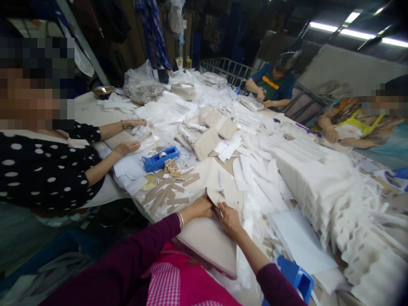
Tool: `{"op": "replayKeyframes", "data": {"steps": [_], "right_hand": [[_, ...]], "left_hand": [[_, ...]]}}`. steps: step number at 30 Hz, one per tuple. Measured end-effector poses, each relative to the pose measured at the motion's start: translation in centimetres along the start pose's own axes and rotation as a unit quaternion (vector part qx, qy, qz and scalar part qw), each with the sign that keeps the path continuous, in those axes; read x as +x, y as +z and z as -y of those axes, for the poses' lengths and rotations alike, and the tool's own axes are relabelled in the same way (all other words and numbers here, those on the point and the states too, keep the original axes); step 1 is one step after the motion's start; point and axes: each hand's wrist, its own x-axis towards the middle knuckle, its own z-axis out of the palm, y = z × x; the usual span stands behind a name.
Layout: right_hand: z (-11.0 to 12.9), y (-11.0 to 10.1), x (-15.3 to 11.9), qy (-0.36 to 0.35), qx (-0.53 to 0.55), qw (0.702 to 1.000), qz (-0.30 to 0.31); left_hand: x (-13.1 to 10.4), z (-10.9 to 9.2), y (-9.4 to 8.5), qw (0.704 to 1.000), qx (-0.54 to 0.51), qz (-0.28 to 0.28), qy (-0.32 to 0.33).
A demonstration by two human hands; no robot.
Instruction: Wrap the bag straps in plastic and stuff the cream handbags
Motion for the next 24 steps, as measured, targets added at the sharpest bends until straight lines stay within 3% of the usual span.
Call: {"op": "replayKeyframes", "data": {"steps": [3,8,16,24], "right_hand": [[-0.2,0.2,-0.3,-0.023,0.003,1.0,0.014],[-0.7,-0.4,0.1,-0.054,0.038,0.997,0.042],[-2.6,-0.4,1.2,-0.074,0.234,0.962,0.117],[-2.6,0.9,0.7,-0.071,0.182,0.976,0.094]], "left_hand": [[-1.2,0.2,-0.4,0.999,-0.034,-0.015,-0.008],[-2.5,0.9,0.1,0.995,-0.02,-0.015,-0.094],[-2.7,1.7,1.4,0.989,-0.048,0.014,-0.139],[-2.9,1.6,1.1,0.986,-0.09,0.02,-0.139]]}}
